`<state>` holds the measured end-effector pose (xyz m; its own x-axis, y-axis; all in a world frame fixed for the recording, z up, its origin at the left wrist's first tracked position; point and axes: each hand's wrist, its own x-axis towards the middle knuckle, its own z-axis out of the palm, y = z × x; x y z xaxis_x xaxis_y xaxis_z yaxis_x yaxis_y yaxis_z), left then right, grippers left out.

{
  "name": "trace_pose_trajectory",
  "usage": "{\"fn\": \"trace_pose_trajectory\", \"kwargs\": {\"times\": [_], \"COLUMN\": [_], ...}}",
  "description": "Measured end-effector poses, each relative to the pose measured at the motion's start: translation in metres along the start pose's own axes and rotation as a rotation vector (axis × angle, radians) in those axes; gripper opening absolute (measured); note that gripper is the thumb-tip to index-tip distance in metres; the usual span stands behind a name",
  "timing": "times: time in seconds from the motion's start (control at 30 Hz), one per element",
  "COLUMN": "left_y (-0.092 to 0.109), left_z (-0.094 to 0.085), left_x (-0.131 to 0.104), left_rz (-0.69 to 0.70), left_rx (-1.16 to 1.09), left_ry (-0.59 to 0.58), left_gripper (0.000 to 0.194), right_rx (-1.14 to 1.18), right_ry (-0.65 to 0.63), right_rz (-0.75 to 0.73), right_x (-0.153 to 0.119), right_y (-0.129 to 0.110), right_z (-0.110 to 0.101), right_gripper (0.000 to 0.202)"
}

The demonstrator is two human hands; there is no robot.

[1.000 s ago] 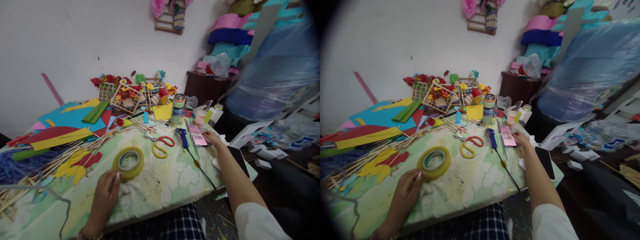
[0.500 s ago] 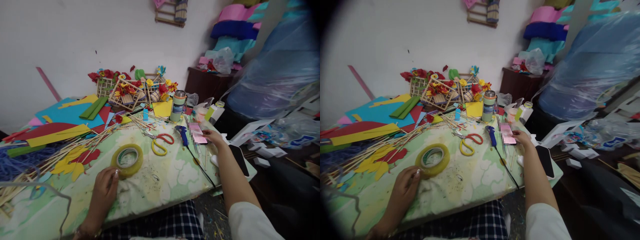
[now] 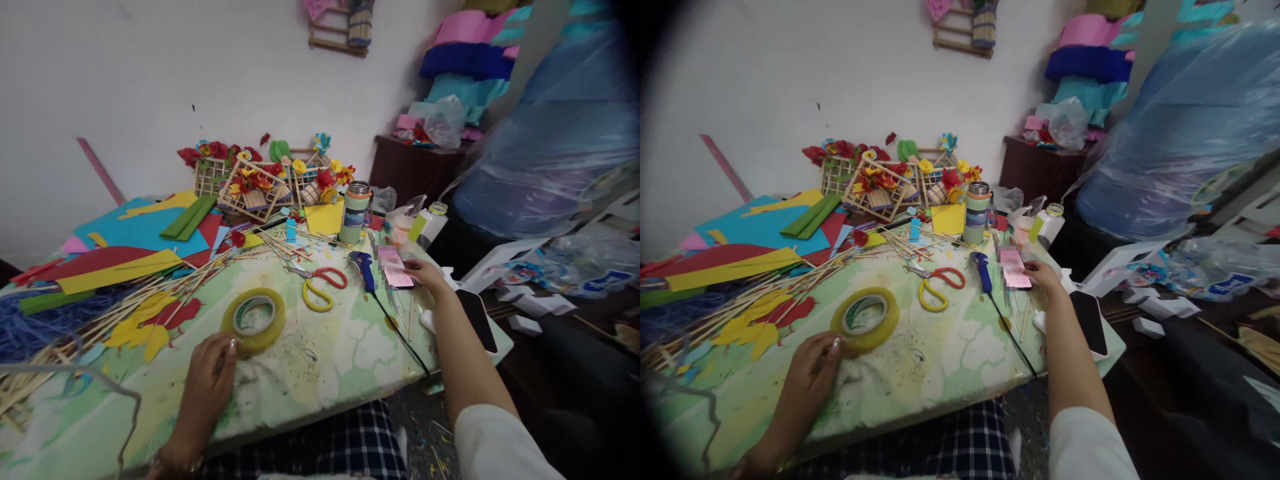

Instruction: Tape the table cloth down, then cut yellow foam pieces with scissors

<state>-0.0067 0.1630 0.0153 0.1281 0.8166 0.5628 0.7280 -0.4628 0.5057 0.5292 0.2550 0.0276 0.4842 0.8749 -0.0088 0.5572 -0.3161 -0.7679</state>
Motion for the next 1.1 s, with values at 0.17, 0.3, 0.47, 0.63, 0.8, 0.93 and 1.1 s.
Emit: {"fn": "trace_pose_trajectory", "kwargs": {"times": [0.17, 0.3, 0.47, 0.63, 0.8, 0.93, 1.1], "left_y": [-0.001, -0.002, -0.002, 0.0, 0.0, 0.0, 0.002], "left_z": [0.001, 0.002, 0.002, 0.001, 0.002, 0.003, 0.001], "left_x": [0.001, 0.0, 0.0, 0.001, 0.001, 0.0, -0.001], "left_rz": [0.035, 0.043, 0.028, 0.008, 0.02, 0.044, 0.068], "left_rx": [0.009, 0.016, 0.002, 0.011, 0.0, 0.012, -0.011], "left_ry": [0.007, 0.007, 0.007, 0.006, 0.024, 0.033, 0.049], "left_gripper": [0.018, 0.017, 0.018, 0.021, 0.02, 0.019, 0.015], "right_rx": [0.026, 0.034, 0.062, 0.099, 0.144, 0.235, 0.419], "right_ry": [0.006, 0.018, 0.018, 0.062, 0.299, 0.544, 0.864], "right_rz": [-0.008, -0.005, -0.01, -0.038, -0.109, -0.224, -0.417], "right_x": [0.001, 0.002, 0.004, 0.004, -0.005, -0.017, -0.059], "right_y": [0.003, 0.004, 0.007, 0.01, 0.004, -0.019, -0.088], "right_z": [0.002, 0.001, 0.001, 0.003, 0.0, -0.008, -0.031], "right_gripper": [0.031, 0.03, 0.035, 0.038, 0.042, 0.044, 0.037]}}
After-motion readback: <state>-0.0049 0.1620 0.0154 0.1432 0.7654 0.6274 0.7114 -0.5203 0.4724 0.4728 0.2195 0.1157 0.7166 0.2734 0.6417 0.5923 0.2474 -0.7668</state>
